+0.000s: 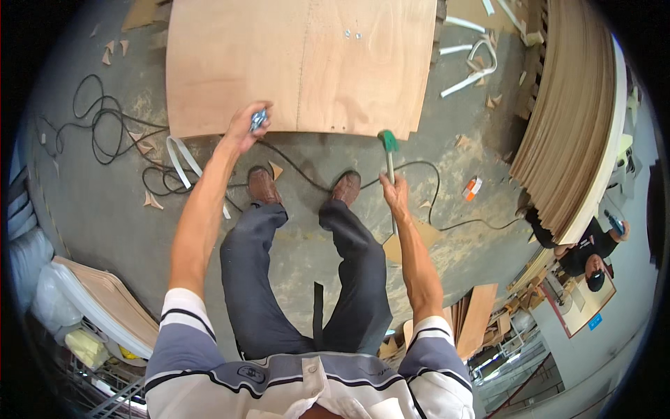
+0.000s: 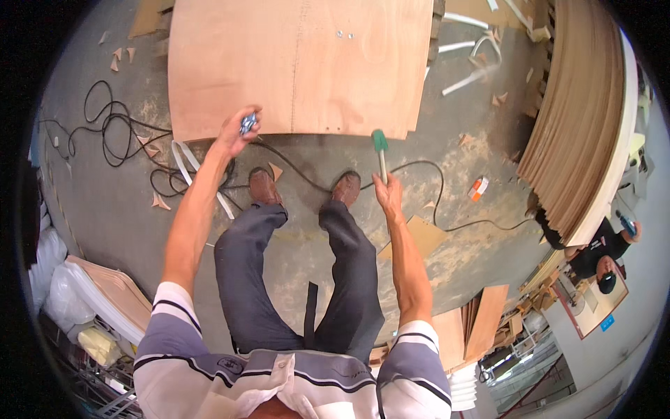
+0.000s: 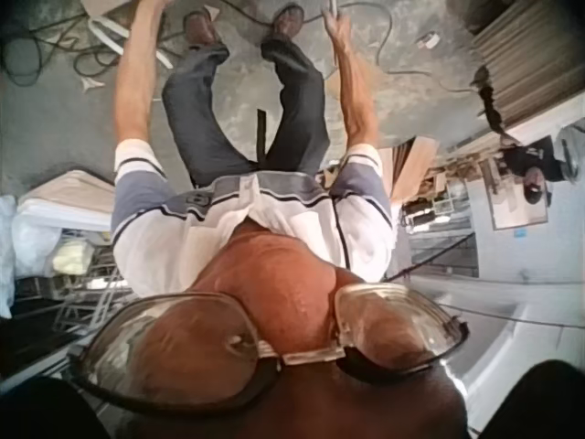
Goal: Assembling large wooden panels by hammering and marking locations in a workshop.
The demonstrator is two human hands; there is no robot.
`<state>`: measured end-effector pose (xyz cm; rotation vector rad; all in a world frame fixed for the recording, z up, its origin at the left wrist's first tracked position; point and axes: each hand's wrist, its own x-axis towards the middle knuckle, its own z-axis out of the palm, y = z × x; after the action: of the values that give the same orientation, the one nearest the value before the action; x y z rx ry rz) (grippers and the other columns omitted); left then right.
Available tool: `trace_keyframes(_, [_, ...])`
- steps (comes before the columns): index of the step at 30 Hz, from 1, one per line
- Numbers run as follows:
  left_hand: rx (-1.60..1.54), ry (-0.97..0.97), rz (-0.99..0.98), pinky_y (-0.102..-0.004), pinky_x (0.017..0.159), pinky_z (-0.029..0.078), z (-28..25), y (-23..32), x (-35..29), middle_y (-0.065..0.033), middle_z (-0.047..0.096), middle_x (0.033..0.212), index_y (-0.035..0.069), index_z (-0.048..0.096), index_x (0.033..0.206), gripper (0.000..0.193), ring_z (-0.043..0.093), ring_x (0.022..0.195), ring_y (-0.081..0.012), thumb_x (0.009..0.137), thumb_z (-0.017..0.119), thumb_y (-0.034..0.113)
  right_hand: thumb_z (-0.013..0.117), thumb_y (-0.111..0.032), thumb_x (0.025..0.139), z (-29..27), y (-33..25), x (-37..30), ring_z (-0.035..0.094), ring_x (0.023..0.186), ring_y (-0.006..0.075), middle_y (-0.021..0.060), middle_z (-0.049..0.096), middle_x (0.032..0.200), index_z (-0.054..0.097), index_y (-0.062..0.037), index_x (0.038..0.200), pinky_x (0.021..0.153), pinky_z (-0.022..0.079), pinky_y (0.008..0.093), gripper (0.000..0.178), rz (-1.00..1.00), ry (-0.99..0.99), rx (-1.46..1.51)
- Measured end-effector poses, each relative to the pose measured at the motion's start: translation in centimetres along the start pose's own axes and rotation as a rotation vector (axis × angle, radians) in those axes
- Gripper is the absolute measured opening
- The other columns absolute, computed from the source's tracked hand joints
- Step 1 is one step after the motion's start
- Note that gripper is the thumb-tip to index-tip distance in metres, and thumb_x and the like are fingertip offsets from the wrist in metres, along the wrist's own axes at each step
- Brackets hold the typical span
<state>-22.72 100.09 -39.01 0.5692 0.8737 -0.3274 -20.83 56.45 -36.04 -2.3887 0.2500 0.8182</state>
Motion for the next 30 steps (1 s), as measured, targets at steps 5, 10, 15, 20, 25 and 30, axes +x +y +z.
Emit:
trace_keyframes(5, [0.615, -0.238, -0.125, -0.0181, 0.035, 0.029, 1.2, -2.0, 3.0, -0.0007, 0.054, 0.065, 0.009, 0.054, 0.077, 0.034, 0.043, 0.047, -0.0053, 0.096, 0.05, 0.036, 0.064, -0.029, 0.083, 2.8, 3.6, 0.9, 0.053, 0.058, 0.0189, 0.0186, 0.054, 0.061, 0.063, 0.0035, 0.086, 0.055, 0.042, 0.0378, 0.032, -0.116, 0.053, -0.074])
trace_keyframes(10, [0.86, -0.309, -0.272, -0.0197, 0.035, 0.026, -3.0, -4.4, 1.1, 0.0022, 0.05, 0.057, 0.011, 0.051, 0.066, 0.046, 0.04, 0.042, -0.005, 0.097, 0.045, 0.045, 0.062, -0.03, 0.085, 5.8, 9.4, -1.3, 0.052, 0.054, 0.0205, 0.0189, 0.052, 0.058, 0.063, 0.0038, 0.085, 0.052, 0.041, 0.0392, 0.034, -0.07, -0.071, -0.027])
trace_keyframes(15, [0.902, -0.228, -0.328, -0.0207, 0.035, 0.026, -9.1, -8.5, 2.2, 0.0005, 0.047, 0.054, 0.009, 0.052, 0.063, 0.053, 0.04, 0.042, -0.0063, 0.096, 0.043, 0.05, 0.059, -0.037, 0.089, 9.1, 15.6, 0.4, 0.051, 0.052, 0.0206, 0.0127, 0.053, 0.056, 0.064, 0.0031, 0.081, 0.051, 0.04, 0.0386, 0.041, -0.015, -0.102, 0.112])
trace_keyframes(20, [0.482, 0.075, -0.089, -0.0188, 0.033, 0.023, -13.3, -13.1, 4.4, -0.0005, 0.049, 0.06, 0.009, 0.051, 0.075, 0.05, 0.04, 0.042, -0.0062, 0.093, 0.046, 0.056, 0.057, -0.037, 0.091, 12.2, 17.6, 0.7, 0.052, 0.054, 0.0206, 0.0107, 0.054, 0.058, 0.064, 0.0027, 0.082, 0.053, 0.041, 0.038, 0.042, 0.03, -0.092, 0.346])
trace_keyframes(25, [0.364, 0.086, 0.187, -0.0171, 0.034, 0.024, -13.8, -14.3, 5.4, 0.0004, 0.048, 0.064, 0.011, 0.051, 0.083, 0.042, 0.04, 0.045, -0.0048, 0.097, 0.043, 0.05, 0.055, -0.038, 0.092, 14.3, 13.2, 4.8, 0.052, 0.056, 0.0206, 0.0087, 0.056, 0.061, 0.064, 0.0023, 0.083, 0.054, 0.042, 0.0375, 0.042, 0.083, -0.065, 0.565])
trace_keyframes(30, [0.2, 0.084, 0.258, -0.0169, 0.034, 0.024, -12.4, -14.0, 6.2, -0.0012, 0.049, 0.066, 0.008, 0.051, 0.086, 0.04, 0.041, 0.046, -0.0058, 0.097, 0.046, 0.046, 0.047, -0.036, 0.098, 11.8, 7.4, 1.5, 0.054, 0.066, 0.02, 0.0054, 0.058, 0.071, 0.061, -0.0007, 0.087, 0.063, 0.043, 0.0358, 0.039, 0.17, 0.071, 0.49])
